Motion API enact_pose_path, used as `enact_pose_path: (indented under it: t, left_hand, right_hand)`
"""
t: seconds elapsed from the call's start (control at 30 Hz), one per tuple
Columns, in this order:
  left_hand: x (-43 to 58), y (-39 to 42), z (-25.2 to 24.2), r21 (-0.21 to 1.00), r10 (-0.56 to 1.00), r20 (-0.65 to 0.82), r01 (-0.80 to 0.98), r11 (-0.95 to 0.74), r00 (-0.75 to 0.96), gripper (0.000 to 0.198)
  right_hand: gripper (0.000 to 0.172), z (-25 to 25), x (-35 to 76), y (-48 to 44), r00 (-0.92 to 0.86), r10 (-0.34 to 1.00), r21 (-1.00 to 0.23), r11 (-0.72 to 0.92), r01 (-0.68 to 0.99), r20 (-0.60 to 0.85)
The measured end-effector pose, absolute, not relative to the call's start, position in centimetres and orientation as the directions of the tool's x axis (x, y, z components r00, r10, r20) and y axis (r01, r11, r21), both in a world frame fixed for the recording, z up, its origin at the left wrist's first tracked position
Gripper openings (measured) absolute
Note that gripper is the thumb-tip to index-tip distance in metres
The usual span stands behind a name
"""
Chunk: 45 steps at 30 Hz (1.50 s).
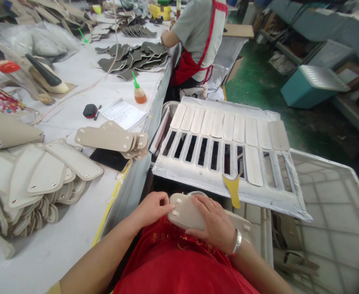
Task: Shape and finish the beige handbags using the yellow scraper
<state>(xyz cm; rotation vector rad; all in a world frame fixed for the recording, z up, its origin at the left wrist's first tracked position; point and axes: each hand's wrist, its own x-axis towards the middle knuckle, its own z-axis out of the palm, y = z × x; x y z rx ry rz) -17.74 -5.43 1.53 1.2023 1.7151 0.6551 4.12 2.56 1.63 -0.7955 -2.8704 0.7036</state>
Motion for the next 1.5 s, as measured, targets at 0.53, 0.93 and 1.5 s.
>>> enact_pose_path:
  t: [0.53,0.93,1.5]
  left_hand:
    - [-16.9,-5.9,2.4,0.766,0.917,-0.315,0.505,0.397,-0.244,0.027]
    - [-17.0,-6.0,3.0,0.661,0.916,-0.307,0.634,0.401,-0.258,0.027]
    - [-16.7,-5.8,2.0,0.785,0.876,-0.397,0.393,0.479,-0.274,0.032]
  right_hand:
    - [0.082,2.1,3.2,2.7,-0.859,0.5,-0.411,0.764,0.498,-0.113]
    - [0.084,1.7,3.4,2.6,-0.873,0.48,-0.395,0.789,0.471,-0.083]
    - [0.071,2.8,0.0,1.2,-0.791,0.608,-0.461,0.685,0.564,-0.065]
